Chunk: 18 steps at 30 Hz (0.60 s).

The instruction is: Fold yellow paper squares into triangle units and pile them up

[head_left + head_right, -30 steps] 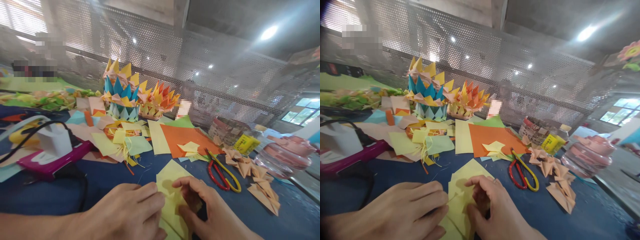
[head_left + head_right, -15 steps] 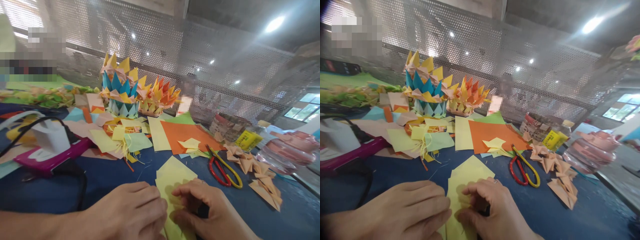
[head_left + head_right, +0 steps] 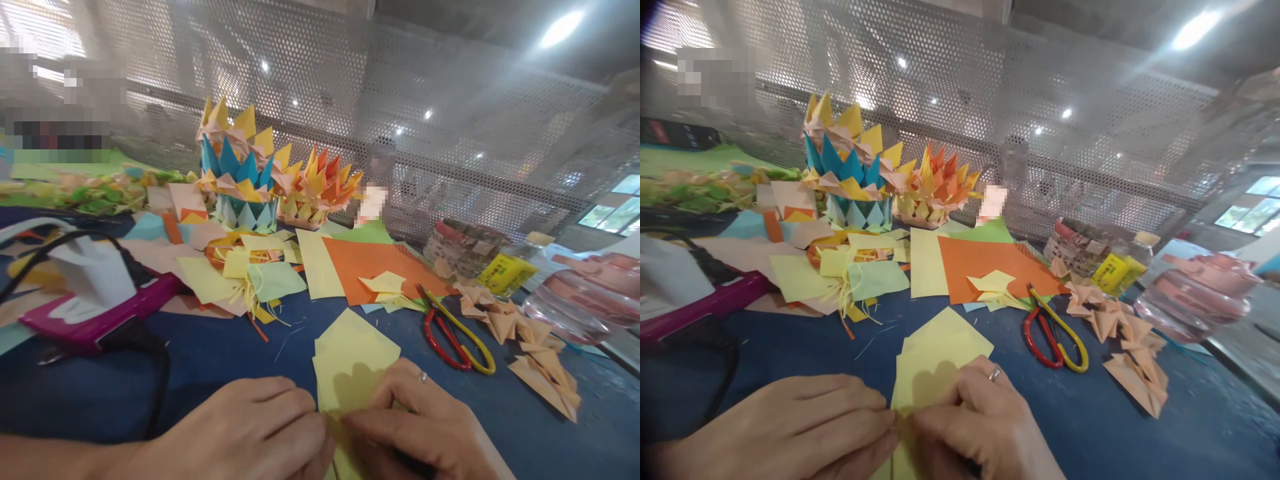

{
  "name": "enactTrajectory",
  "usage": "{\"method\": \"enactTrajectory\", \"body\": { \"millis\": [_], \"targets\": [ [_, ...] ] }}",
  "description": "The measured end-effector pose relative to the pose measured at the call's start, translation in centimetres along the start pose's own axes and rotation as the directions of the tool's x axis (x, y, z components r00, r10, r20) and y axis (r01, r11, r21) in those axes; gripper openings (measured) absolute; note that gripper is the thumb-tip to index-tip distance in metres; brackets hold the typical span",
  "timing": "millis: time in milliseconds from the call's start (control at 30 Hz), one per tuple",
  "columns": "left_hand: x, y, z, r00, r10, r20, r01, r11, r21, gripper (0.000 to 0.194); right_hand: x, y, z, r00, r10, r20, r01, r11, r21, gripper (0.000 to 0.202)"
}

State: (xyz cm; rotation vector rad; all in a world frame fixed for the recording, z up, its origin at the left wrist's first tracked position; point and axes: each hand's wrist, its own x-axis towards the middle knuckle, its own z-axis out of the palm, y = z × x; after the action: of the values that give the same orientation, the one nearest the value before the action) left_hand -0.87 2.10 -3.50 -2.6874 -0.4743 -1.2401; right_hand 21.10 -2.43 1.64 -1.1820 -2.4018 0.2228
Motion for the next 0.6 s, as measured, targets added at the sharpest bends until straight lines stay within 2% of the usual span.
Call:
{"method": "enactTrajectory", "body": {
  "millis": [133, 267, 467, 600],
  "targets": [
    [0.0, -0.4, -0.3, 0.997, 0.081, 0.003, -0.081, 0.997, 0.006, 0.032, -0.2, 0.3, -0.1, 0.992, -0.123, -0.003, 0.123, 0.992, -0.027, 0.021],
    [0.1, -0.5, -0.8, 0.99, 0.137, 0.024, -0.138, 0.99, 0.026, 0.027, -0.1, 0.2, -0.1, 0.988, -0.15, -0.044, 0.149, 0.989, -0.026, 0.016],
    [0.4, -0.5, -0.7, 0.991, 0.131, 0.029, -0.132, 0.991, 0.029, 0.032, -0.2, 0.9, 0.6, 0.985, -0.175, 0.003, 0.175, 0.985, -0.015, 0.017],
    [0.4, 0.0, -0.3, 0.997, 0.063, 0.037, -0.065, 0.997, 0.049, 0.035, -0.1, 1.2, 1.2, 0.979, -0.202, -0.037, 0.201, 0.979, -0.037, 0.017]
  ]
}}
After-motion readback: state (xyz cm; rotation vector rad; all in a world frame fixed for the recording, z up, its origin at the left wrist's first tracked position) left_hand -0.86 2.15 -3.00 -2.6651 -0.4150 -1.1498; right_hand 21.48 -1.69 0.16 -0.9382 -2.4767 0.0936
